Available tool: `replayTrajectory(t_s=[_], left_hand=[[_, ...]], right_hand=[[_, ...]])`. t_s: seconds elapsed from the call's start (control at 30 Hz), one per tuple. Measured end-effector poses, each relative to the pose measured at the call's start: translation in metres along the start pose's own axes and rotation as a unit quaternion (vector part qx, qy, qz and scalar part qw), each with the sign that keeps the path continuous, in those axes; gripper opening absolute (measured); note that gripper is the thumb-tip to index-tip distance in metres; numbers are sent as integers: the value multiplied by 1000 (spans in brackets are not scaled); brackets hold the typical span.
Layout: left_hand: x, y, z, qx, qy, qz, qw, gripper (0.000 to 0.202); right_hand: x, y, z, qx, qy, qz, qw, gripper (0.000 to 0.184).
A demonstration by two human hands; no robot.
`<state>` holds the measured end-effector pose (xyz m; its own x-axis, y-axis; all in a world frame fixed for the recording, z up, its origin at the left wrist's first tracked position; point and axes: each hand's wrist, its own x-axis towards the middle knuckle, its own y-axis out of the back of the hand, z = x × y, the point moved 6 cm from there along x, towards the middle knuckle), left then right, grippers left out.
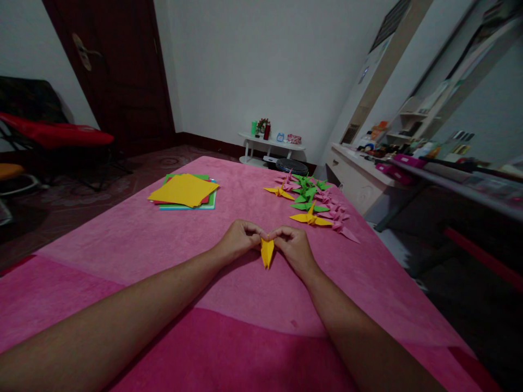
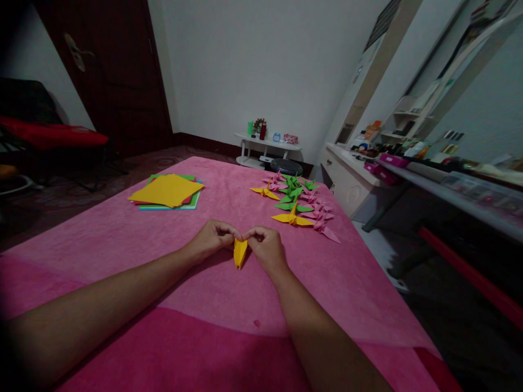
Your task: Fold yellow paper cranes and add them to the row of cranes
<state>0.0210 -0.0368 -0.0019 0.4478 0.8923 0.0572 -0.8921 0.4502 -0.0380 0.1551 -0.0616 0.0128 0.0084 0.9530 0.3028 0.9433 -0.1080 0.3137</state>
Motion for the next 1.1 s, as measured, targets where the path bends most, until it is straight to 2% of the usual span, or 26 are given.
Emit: replayTrajectory(t_s=[0.1,0.27,0.4,0.57,0.73,0.83,1.1], left_hand=[[-2,0,4,3,0,1,1000,16],[-2,-2,8,63,-35,-7,997,15],[-1,-1,7,50,-48,9,998,15],[-1,0,13,-17,-86,25,996,27],[-3,0,15,-63,-60,26,996,37],[-4,0,15,-66,-44,28,996,38],[-5,0,14,-26,-48,45,998,24]], right_hand=[[0,0,-1,-4,3,1,1000,19],[-1,1,-5,-22,22,18,999,17],[-1,2,-10,-4,36,27,999,15],[0,-1,-4,135,-25,31,990,31],[-1,-5,4,180,-84,6,980,18],[-2,-3,2,170,-68,7,983,17],[-4,2,-12,101,11,-12,995,17]])
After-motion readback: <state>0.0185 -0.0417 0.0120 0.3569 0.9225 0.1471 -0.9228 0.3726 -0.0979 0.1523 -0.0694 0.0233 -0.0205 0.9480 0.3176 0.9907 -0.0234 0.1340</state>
